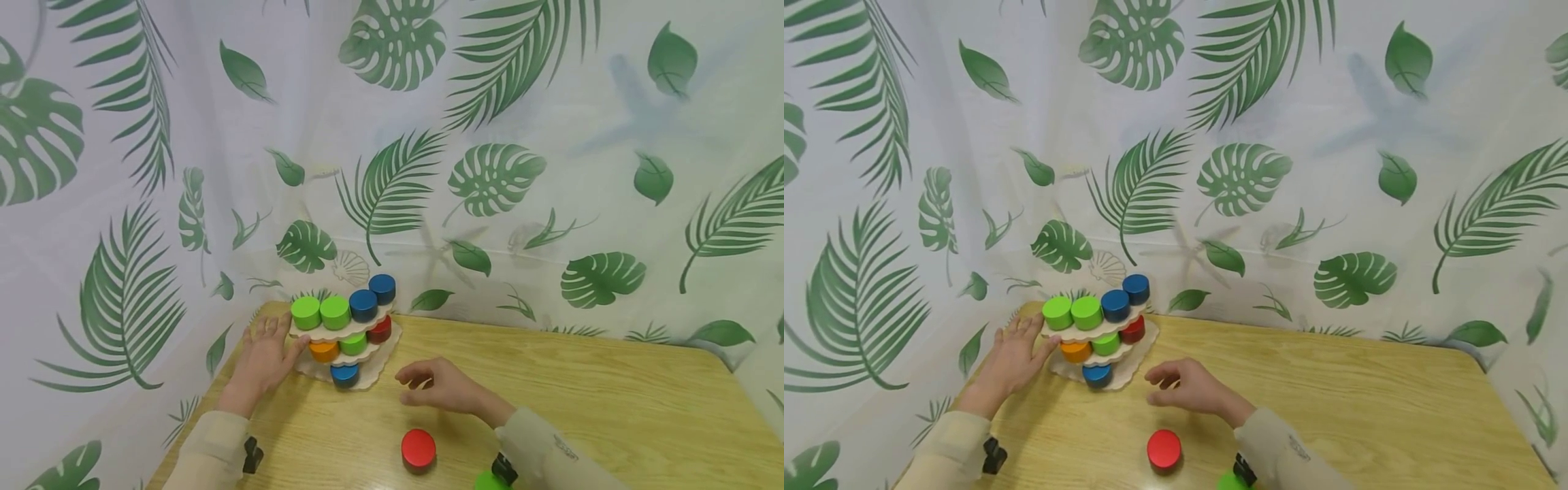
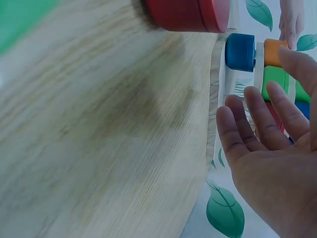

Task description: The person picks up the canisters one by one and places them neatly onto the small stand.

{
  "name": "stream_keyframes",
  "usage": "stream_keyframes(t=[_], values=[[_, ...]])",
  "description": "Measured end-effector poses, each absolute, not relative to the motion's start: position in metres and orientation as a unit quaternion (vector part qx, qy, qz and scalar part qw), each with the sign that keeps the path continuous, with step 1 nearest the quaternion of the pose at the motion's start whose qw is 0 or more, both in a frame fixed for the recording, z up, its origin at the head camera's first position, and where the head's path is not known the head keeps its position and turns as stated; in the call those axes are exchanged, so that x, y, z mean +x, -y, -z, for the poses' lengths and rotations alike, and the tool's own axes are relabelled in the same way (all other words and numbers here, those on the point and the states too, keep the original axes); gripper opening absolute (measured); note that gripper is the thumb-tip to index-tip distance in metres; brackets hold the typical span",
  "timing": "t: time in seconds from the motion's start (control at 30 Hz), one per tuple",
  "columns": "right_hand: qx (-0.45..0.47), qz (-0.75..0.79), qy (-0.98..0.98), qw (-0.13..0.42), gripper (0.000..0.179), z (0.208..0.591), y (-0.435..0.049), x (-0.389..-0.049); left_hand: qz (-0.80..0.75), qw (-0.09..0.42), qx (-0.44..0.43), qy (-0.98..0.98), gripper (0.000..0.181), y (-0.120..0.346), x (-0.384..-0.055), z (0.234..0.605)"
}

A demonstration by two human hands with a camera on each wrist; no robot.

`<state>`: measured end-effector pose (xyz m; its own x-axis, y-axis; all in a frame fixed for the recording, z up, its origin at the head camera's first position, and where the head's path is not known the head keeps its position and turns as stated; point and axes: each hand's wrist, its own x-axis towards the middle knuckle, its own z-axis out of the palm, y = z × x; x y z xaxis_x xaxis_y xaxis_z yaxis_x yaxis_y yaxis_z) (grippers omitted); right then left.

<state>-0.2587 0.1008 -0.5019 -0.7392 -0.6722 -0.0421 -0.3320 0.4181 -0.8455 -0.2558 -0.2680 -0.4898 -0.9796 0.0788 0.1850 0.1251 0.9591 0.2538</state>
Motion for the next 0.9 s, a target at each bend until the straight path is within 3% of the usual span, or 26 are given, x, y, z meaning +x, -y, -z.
stream_keyframes(t=[0.9], values=[[-0.304, 0.466, -0.766, 0.321, 0.052, 0.511, -0.141, -0.24, 0.131, 0.084, -0.048, 0.987, 0.078, 0.265, -0.254, 0.487]])
